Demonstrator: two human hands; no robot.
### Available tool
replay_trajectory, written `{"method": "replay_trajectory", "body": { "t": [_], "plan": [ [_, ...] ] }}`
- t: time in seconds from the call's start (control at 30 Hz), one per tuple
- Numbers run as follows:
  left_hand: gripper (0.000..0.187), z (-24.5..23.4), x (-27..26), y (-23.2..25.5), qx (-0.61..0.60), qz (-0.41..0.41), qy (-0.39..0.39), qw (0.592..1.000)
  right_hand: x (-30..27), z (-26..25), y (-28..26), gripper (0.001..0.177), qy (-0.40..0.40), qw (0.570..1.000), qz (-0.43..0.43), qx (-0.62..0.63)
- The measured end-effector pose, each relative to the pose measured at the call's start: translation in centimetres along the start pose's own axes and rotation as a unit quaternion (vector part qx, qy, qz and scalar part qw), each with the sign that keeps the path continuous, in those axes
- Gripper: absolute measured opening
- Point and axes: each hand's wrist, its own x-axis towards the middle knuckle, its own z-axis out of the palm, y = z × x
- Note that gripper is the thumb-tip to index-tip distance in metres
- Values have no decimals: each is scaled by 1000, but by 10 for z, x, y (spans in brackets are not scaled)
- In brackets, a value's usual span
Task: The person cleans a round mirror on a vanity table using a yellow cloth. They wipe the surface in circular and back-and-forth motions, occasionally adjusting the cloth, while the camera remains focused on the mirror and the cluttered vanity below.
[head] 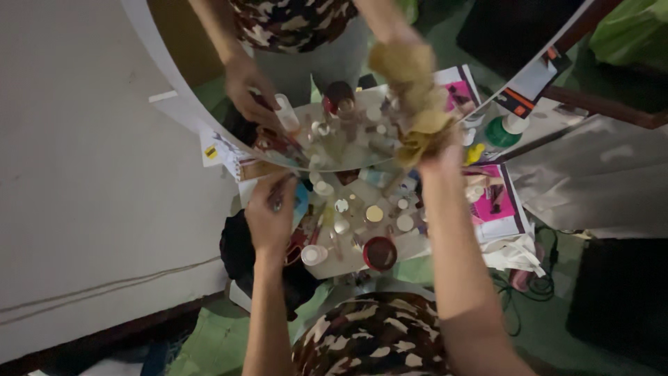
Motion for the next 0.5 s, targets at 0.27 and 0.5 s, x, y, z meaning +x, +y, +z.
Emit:
{"method": "replay_trajectory", "body": {
  "t": [0.27, 0.5],
  "plan": [
    [16, -13, 6, 18, -35, 33, 26, 999, -46, 52, 118, 71, -18, 439, -595, -673],
    [19, -25, 8, 22, -46, 37, 34, 998, -12, 14, 23, 62, 34, 329, -586, -740]
  ]
}}
